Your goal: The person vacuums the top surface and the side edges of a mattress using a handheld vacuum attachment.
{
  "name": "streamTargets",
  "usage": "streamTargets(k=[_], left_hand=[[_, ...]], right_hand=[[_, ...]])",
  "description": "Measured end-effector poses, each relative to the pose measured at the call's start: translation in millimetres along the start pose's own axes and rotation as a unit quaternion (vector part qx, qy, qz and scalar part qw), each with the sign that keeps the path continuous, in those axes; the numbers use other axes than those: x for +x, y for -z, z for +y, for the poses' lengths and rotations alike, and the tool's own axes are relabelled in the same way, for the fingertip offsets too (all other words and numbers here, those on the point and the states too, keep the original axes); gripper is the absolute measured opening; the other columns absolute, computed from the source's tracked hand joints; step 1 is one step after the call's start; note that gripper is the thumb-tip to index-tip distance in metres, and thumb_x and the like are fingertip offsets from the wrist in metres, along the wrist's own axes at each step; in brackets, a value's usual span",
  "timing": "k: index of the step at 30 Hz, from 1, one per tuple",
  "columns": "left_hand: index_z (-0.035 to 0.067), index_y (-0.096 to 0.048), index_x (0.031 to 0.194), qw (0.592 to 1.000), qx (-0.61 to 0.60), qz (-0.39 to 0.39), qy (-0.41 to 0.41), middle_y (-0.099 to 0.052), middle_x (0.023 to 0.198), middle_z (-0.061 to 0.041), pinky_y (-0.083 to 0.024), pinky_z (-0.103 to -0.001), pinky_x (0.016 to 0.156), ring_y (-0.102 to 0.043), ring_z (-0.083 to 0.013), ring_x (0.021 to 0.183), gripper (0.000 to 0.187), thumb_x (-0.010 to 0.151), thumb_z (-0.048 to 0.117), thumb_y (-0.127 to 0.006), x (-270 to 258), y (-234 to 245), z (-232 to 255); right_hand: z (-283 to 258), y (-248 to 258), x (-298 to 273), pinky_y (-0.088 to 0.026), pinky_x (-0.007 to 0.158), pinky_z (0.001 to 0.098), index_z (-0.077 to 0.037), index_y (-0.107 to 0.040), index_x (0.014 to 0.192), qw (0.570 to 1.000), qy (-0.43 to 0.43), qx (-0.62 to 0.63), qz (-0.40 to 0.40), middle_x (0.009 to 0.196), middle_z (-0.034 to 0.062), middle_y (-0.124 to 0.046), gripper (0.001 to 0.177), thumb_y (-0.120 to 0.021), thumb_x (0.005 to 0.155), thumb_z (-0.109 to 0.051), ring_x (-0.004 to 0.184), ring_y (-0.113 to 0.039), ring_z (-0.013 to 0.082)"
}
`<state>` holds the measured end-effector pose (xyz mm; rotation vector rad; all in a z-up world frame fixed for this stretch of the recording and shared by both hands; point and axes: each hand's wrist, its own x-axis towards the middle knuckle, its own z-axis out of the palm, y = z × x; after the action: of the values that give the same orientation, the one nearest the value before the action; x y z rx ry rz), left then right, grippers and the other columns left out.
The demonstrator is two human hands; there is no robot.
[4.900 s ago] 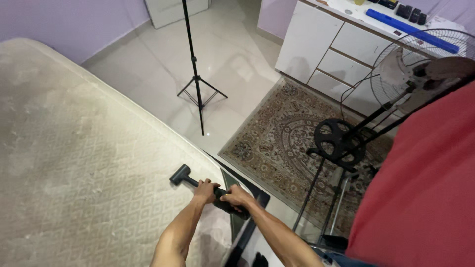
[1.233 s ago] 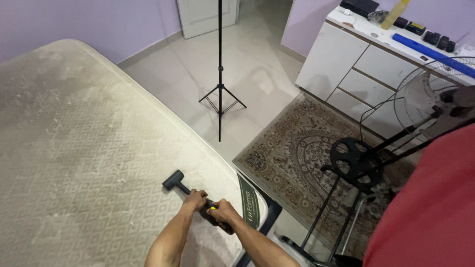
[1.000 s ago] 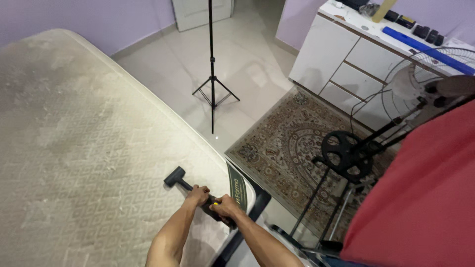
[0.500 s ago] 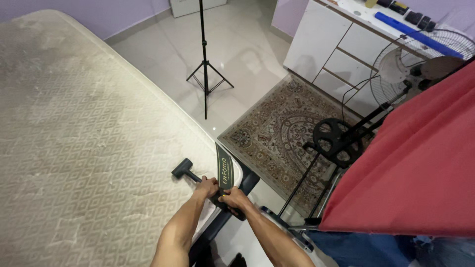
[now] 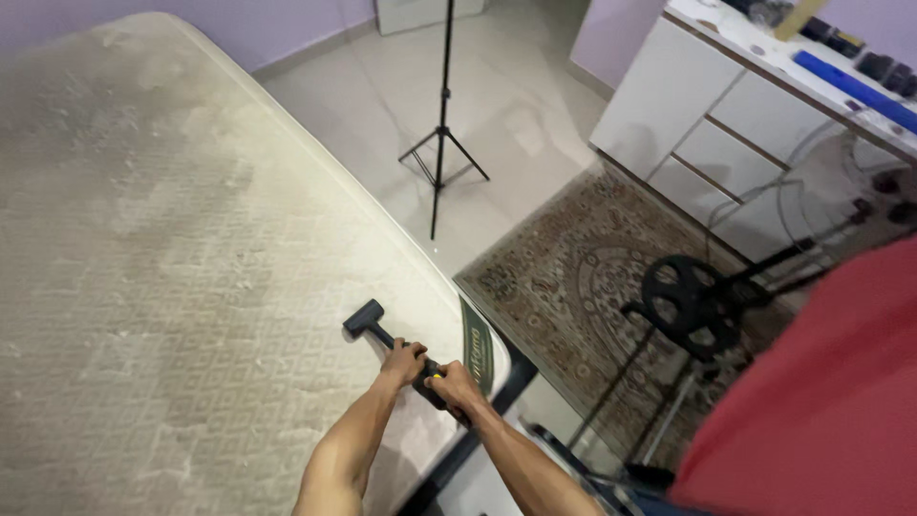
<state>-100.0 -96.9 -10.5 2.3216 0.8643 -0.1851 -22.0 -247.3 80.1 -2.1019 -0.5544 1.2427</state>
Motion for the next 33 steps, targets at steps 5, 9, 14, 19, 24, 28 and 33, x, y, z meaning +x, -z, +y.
streamTargets(k=[5,9,14,19,24,28,33], left_hand=[[0.029,-0.070,0.128,0.998,-0.020,0.010,0.055,-0.049,0.149,-0.017,-0.036,-0.049,0.118,-0.039,-0.0410,0.140,0.038,0.095,0.042,-0.057,26.5,51.0,-54.8],[0.030,-0.070,0.131,0.999,-0.009,0.021,0.032,-0.052,0.149,-0.015,-0.037,-0.048,0.120,-0.038,-0.0391,0.147,0.037,0.098,0.037,-0.054,48.4,89.3,-94.1],[0.032,-0.066,0.135,0.996,-0.035,0.007,0.076,-0.040,0.157,-0.020,-0.041,-0.045,0.117,-0.049,-0.0408,0.137,0.040,0.097,0.033,-0.053,73.7,125.1,-131.1],[0.034,-0.063,0.140,0.997,0.009,0.014,0.071,-0.039,0.155,-0.024,-0.042,-0.045,0.116,-0.050,-0.0436,0.134,0.043,0.098,0.031,-0.053,88.5,151.0,-150.0],[0.034,-0.064,0.139,0.998,-0.001,-0.034,0.047,-0.042,0.151,-0.024,-0.044,-0.043,0.116,-0.054,-0.0428,0.132,0.054,0.088,0.020,-0.057,85.4,146.9,-149.4],[0.037,-0.061,0.141,0.995,-0.005,-0.073,0.072,-0.041,0.151,-0.018,-0.048,-0.042,0.114,-0.055,-0.0409,0.132,0.061,0.084,0.017,-0.065,71.6,131.3,-133.5],[0.042,-0.053,0.143,0.992,0.040,-0.066,0.099,-0.031,0.155,-0.011,-0.049,-0.046,0.110,-0.047,-0.0409,0.137,0.076,0.078,0.015,-0.080,45.7,100.9,-101.6]], right_hand=[[-72.8,-40.8,35.0,-0.052,0.045,0.0373,0.002,-0.074,0.099,0.999,-0.007,-0.038,0.017,0.063,0.0158,-0.068,0.034,-0.072,0.086,-0.029,0.045,-0.065,0.0234],[-111.5,-66.2,63.0,-0.053,0.046,0.0389,0.004,-0.073,0.101,1.000,0.003,-0.010,0.016,0.065,0.0145,-0.070,0.036,-0.071,0.085,-0.028,0.045,-0.065,0.0240],[-145.6,-87.6,107.1,-0.054,0.047,0.0356,0.003,-0.073,0.107,0.998,0.027,-0.053,0.019,0.069,0.0163,-0.071,0.043,-0.074,0.084,-0.032,0.046,-0.065,0.0212],[-169.8,-91.7,127.0,-0.052,0.047,0.0401,0.004,-0.067,0.122,0.999,0.021,-0.034,-0.017,0.070,0.0168,-0.071,0.050,-0.074,0.084,-0.029,0.047,-0.063,0.0245],[-140.5,-92.4,126.6,-0.054,0.050,0.0342,0.001,-0.069,0.129,0.998,0.030,-0.035,-0.037,0.073,0.0131,-0.071,0.057,-0.077,0.082,-0.030,0.051,-0.066,0.0183],[-113.0,-77.5,113.9,-0.055,0.052,0.0324,0.000,-0.062,0.136,0.999,0.020,-0.009,-0.029,0.075,0.0120,-0.073,0.061,-0.079,0.084,-0.025,0.052,-0.066,0.0172],[-103.9,-55.1,80.2,-0.051,0.046,0.0344,-0.004,-0.062,0.138,0.999,-0.014,-0.008,-0.040,0.070,0.0097,-0.069,0.058,-0.076,0.085,-0.023,0.049,-0.062,0.0176]])
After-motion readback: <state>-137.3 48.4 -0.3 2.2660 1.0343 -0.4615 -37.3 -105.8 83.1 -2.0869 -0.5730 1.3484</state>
